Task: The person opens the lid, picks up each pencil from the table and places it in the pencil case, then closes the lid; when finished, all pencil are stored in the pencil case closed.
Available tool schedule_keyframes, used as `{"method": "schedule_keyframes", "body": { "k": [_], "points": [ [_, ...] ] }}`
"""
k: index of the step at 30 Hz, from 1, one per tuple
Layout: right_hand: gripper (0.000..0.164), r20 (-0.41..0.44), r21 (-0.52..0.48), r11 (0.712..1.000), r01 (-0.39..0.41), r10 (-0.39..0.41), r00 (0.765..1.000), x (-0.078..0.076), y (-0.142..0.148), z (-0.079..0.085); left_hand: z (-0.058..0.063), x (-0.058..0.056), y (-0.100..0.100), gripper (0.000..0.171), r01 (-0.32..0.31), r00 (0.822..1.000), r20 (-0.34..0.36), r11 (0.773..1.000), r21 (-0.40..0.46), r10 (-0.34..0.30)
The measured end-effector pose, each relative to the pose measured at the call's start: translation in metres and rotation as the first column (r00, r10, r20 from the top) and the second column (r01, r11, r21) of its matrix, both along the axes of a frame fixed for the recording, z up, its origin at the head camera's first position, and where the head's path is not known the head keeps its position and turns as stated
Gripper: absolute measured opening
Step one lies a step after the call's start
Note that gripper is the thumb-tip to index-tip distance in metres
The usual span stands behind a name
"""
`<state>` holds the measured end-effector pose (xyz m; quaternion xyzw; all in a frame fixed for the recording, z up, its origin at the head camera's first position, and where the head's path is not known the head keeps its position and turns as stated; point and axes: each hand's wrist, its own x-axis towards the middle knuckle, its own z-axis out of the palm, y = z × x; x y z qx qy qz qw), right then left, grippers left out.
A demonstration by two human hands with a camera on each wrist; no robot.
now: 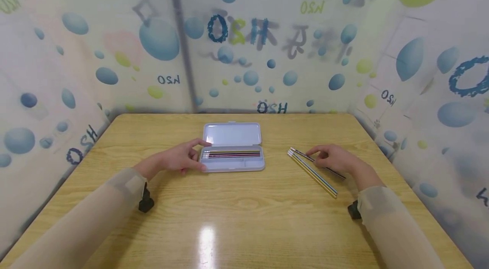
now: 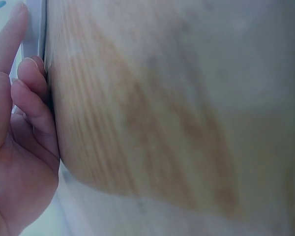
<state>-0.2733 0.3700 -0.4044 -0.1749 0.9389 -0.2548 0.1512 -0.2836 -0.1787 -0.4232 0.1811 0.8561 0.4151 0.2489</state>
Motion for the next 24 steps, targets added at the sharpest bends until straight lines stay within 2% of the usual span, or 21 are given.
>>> {"method": "schedule_keyframes", "body": {
  "k": [5, 12, 19, 24],
  "points": [
    [0.036, -0.011, 0.017, 1.0, 0.021, -0.021, 1.0, -0.001, -0.003, 0.001, -0.001, 0.0, -0.001, 0.087, 0.0, 1.0, -0.004, 1.0, -0.005, 0.0],
    [0.034, -0.089, 0.041, 0.998, 0.053, -0.05, 0.995, 0.001, -0.007, 0.009, -0.001, -0.001, -0.001, 0.088, 0.007, 1.0, -0.002, 1.0, -0.011, -0.007],
    [0.031, -0.094, -0.055, 0.998, 0.008, -0.013, 0.995, 0.001, -0.022, 0.023, -0.002, -0.003, -0.003, 0.088, 0.006, 1.0, -0.001, 1.0, -0.009, -0.006],
    [0.031, -0.148, -0.044, 0.999, -0.027, 0.02, 0.989, 0.001, -0.036, 0.026, -0.003, -0.004, -0.003, 0.088, 0.012, 1.0, 0.0, 1.0, -0.007, -0.012]
  ]
}}
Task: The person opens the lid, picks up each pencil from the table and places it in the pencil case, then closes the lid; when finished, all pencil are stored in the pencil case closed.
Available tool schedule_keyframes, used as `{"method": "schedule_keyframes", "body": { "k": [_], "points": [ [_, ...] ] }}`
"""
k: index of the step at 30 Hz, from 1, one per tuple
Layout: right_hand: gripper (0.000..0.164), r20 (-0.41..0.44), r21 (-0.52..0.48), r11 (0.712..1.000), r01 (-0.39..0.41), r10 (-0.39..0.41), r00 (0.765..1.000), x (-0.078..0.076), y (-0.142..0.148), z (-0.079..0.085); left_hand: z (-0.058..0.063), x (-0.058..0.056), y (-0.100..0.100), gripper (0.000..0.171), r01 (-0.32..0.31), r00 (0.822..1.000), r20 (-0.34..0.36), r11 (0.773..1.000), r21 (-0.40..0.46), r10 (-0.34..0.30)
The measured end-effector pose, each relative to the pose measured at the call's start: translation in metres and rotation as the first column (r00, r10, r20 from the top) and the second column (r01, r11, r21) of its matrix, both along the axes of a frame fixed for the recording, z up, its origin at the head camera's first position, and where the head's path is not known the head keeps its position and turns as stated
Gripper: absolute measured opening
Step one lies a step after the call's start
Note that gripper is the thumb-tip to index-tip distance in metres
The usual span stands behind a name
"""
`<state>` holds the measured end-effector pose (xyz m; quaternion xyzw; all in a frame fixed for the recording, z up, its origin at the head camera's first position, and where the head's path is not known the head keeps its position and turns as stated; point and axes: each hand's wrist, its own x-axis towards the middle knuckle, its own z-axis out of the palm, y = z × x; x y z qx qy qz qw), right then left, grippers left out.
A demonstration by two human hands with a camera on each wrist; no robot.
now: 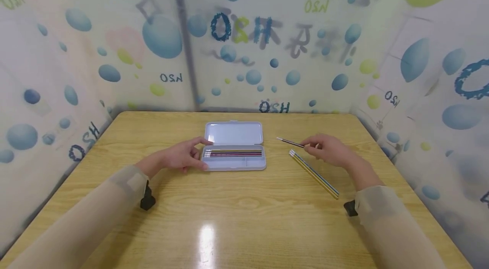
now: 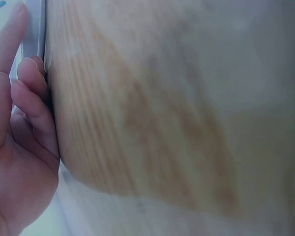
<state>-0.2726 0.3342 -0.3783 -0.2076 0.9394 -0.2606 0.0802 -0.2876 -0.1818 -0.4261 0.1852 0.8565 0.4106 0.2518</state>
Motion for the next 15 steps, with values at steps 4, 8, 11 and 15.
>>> {"method": "schedule_keyframes", "body": {
  "k": [4, 8, 11, 15],
  "points": [
    [0.029, -0.056, 0.011, 0.999, -0.032, 0.033, 0.998, 0.0, -0.014, 0.002, 0.0, 0.0, 0.001, 0.088, 0.001, 1.0, 0.003, 1.0, 0.002, -0.001],
    [0.029, -0.078, 0.004, 0.998, -0.059, 0.059, 0.995, 0.0, -0.029, 0.004, 0.0, 0.001, 0.001, 0.087, -0.001, 1.0, -0.006, 1.0, 0.002, 0.001],
    [0.028, -0.086, 0.009, 0.998, -0.068, 0.068, 0.994, -0.001, -0.038, 0.005, 0.0, 0.002, 0.001, 0.087, 0.004, 1.0, -0.011, 1.0, -0.002, -0.004],
    [0.027, -0.094, 0.003, 0.996, -0.085, 0.085, 0.992, -0.004, -0.048, 0.006, 0.001, 0.004, 0.002, 0.088, -0.006, 1.0, -0.006, 1.0, -0.001, 0.006]
  ]
}}
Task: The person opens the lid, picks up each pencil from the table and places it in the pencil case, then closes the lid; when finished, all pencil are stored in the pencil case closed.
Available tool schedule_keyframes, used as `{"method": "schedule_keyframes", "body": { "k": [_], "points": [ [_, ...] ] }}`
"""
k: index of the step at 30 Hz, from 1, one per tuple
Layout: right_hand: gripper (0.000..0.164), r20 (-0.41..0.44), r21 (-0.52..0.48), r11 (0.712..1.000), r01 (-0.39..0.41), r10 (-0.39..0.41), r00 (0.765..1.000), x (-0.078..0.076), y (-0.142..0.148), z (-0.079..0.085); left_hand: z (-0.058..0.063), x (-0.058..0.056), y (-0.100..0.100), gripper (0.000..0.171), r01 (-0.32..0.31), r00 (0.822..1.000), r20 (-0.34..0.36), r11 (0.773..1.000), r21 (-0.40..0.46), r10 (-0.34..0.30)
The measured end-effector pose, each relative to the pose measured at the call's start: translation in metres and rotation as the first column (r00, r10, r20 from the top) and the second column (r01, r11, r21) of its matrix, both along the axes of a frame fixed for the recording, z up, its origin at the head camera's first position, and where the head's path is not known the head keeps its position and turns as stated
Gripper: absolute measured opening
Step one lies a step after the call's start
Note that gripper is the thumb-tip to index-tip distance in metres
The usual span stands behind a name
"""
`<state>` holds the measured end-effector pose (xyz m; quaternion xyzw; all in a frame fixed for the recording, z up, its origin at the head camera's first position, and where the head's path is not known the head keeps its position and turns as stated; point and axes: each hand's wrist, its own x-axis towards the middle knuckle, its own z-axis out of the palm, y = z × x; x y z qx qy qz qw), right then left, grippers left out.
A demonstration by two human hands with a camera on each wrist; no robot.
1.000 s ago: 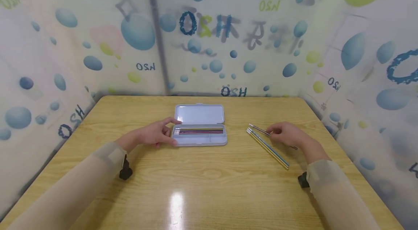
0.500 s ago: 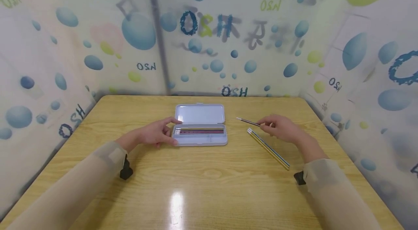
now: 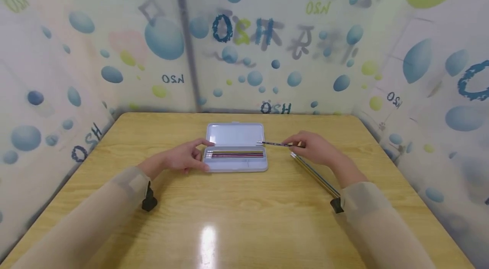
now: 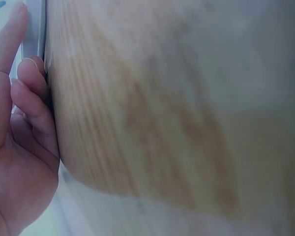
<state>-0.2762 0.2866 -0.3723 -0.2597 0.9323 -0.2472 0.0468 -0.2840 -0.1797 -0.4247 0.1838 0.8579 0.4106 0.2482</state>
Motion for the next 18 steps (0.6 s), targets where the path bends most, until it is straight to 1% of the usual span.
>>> {"method": "schedule_keyframes", "body": {
  "k": [7, 13, 18],
  "points": [
    [0.03, 0.032, -0.014, 1.0, -0.014, 0.015, 0.999, -0.008, -0.018, 0.0, -0.001, -0.003, 0.0, 0.088, -0.004, 1.0, 0.004, 1.0, 0.012, 0.004],
    [0.026, 0.03, -0.026, 0.999, -0.028, 0.029, 0.999, -0.012, -0.034, -0.007, -0.001, -0.002, 0.001, 0.087, 0.011, 1.0, -0.002, 1.0, 0.009, -0.011],
    [0.028, 0.023, -0.013, 0.999, -0.038, 0.039, 0.999, -0.017, -0.05, -0.01, 0.0, -0.001, 0.001, 0.088, -0.006, 1.0, 0.002, 1.0, 0.001, 0.006]
  ]
}}
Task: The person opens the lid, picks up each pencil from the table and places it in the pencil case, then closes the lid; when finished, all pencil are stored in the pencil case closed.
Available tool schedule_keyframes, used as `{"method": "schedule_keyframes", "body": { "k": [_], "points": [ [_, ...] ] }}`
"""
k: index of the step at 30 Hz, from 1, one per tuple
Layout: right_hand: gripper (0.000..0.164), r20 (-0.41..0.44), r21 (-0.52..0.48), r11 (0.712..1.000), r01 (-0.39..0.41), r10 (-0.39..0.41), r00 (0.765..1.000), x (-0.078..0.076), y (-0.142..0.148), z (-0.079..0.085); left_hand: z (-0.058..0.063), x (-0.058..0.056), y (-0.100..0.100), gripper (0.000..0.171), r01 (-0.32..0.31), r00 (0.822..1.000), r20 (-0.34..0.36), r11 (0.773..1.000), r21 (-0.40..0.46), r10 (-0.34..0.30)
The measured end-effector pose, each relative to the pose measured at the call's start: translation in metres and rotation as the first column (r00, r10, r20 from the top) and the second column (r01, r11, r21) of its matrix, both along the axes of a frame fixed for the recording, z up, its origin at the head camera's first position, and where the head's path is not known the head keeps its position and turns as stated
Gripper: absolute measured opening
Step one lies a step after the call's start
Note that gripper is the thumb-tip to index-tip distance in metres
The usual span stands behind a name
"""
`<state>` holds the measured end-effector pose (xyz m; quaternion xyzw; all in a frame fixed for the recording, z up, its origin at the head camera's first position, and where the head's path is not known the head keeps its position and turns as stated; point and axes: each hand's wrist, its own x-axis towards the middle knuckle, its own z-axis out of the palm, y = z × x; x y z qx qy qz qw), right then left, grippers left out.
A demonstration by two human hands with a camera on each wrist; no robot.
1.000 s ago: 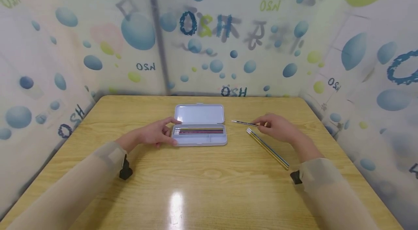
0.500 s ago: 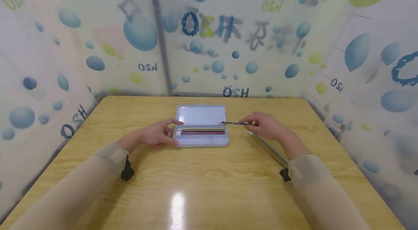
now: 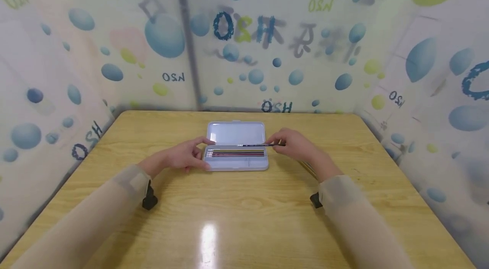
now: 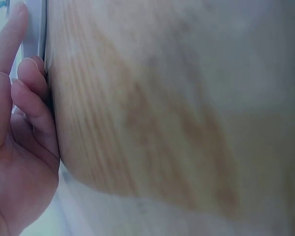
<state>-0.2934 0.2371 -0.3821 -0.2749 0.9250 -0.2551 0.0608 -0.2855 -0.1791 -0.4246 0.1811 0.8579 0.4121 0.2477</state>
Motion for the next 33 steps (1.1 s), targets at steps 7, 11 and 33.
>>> {"method": "schedule_keyframes", "body": {
  "k": [7, 11, 33],
  "points": [
    [0.025, 0.004, 0.019, 1.0, -0.012, 0.012, 1.0, -0.007, -0.024, -0.004, 0.001, -0.002, -0.001, 0.089, 0.004, 1.0, -0.001, 1.0, -0.019, -0.004],
    [0.025, 0.033, 0.005, 1.0, 0.006, -0.006, 0.999, -0.011, -0.037, -0.005, 0.001, -0.002, -0.001, 0.09, -0.001, 1.0, 0.003, 1.0, -0.026, 0.001],
    [0.022, 0.131, 0.038, 0.999, -0.019, 0.014, 0.991, -0.022, -0.089, -0.012, -0.002, -0.005, 0.0, 0.089, 0.005, 1.0, 0.001, 0.999, -0.032, -0.005]
  ]
}}
